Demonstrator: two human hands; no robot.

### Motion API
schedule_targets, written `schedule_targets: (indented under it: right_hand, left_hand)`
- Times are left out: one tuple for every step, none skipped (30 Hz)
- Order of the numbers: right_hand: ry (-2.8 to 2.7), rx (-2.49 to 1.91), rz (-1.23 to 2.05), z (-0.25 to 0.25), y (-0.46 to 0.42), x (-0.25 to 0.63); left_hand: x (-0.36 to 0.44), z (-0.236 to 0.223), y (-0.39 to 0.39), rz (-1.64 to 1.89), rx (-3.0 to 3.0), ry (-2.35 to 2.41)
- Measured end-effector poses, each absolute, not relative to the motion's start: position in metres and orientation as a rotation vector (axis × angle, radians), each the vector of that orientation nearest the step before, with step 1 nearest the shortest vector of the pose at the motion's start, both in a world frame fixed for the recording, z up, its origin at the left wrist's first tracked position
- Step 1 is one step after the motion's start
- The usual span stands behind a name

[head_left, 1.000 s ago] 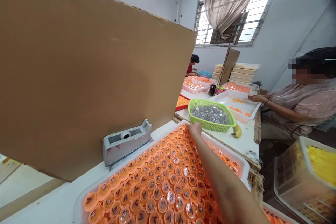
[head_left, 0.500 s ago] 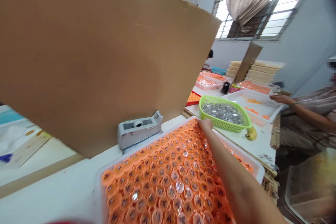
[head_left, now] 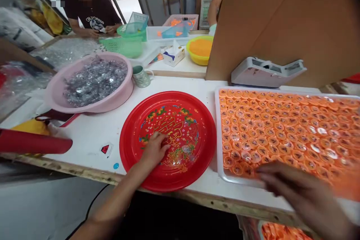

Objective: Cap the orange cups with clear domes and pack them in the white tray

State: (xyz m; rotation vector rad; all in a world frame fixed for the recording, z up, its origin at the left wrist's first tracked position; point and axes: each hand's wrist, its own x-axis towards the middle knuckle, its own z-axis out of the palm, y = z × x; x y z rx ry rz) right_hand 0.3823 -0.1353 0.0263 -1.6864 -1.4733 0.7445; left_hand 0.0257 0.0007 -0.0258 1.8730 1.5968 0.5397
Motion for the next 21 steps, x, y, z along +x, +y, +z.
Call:
schedule_targets:
  right_hand:
    - [-1.59,-1.609,0.819,0.032,-0.136,0.36]
    - [-1.7,-1.532,0.881,0.034,-0.133,0.336]
    - [-1.769,-1.487,0.883,0.033,-0.127,0.31]
    - [-1.846,-1.452,0.866,0.029,-0.12,0.285]
    - [-1.897,-1.451,0.803,0.023,-0.111,0.262]
    - [-1.924,-1.49,0.726,0.016,-0.102,0.243]
    - [-1.931,-1.55,0.666,0.008,-0.092,0.228]
    - [-1.92,-1.616,0.622,0.0,-0.084,0.217]
    - [-1.907,-1.672,0.609,-0.007,-0.077,0.21]
    - [-1.901,-1.706,0.622,-0.013,-0.071,0.205]
    - [-1.903,-1.719,0.647,-0.018,-0.067,0.203]
    - [-1.909,-1.719,0.67,-0.022,-0.063,0.202]
    - [-1.92,-1.712,0.691,-0.025,-0.061,0.203]
    - [-1.928,-1.703,0.709,-0.028,-0.06,0.204]
    - [-1.93,-1.697,0.73,-0.03,-0.059,0.206]
    - [-1.928,-1.691,0.751,-0.032,-0.059,0.207]
    - [-1.92,-1.687,0.769,-0.033,-0.059,0.209]
    - [-1.906,-1.687,0.78,-0.034,-0.058,0.21]
    - [-1.885,-1.693,0.783,-0.034,-0.058,0.211]
    - [-1.858,-1.703,0.781,-0.033,-0.057,0.211]
    - [-1.829,-1.712,0.776,-0.03,-0.057,0.21]
  left_hand:
    - [0.028,-0.027,-0.006,0.55,1.878,1.543]
    - [0.03,-0.028,-0.013,0.557,1.88,1.482]
    - [0.031,-0.028,-0.019,0.564,1.877,1.422]
    - [0.032,-0.027,-0.024,0.572,1.869,1.37]
    - [0.03,-0.026,-0.027,0.587,1.856,1.332]
    - [0.025,-0.023,-0.028,0.611,1.837,1.317]
    - [0.019,-0.02,-0.028,0.645,1.813,1.325]
    - [0.009,-0.016,-0.025,0.687,1.781,1.351]
    - [-0.002,-0.011,-0.022,0.733,1.741,1.389]
    - [-0.014,-0.007,-0.019,0.78,1.692,1.432]
    - [-0.027,-0.003,-0.016,0.826,1.633,1.474]
    - [-0.038,0.001,-0.014,0.865,1.566,1.509]
    - [-0.047,0.004,-0.013,0.896,1.492,1.532]
    - [-0.052,0.006,-0.013,0.916,1.413,1.538]
    - [-0.054,0.007,-0.015,0.923,1.331,1.523]
    - [-0.051,0.007,-0.018,0.917,1.249,1.486]
    - [-0.045,0.006,-0.022,0.898,1.168,1.428]
    - [-0.035,0.006,-0.026,0.873,1.087,1.355]
    - [-0.023,0.005,-0.03,0.847,1.007,1.275]
    - [-0.01,0.003,-0.034,0.825,0.925,1.196]
    - [0.003,0.002,-0.037,0.812,0.84,1.122]
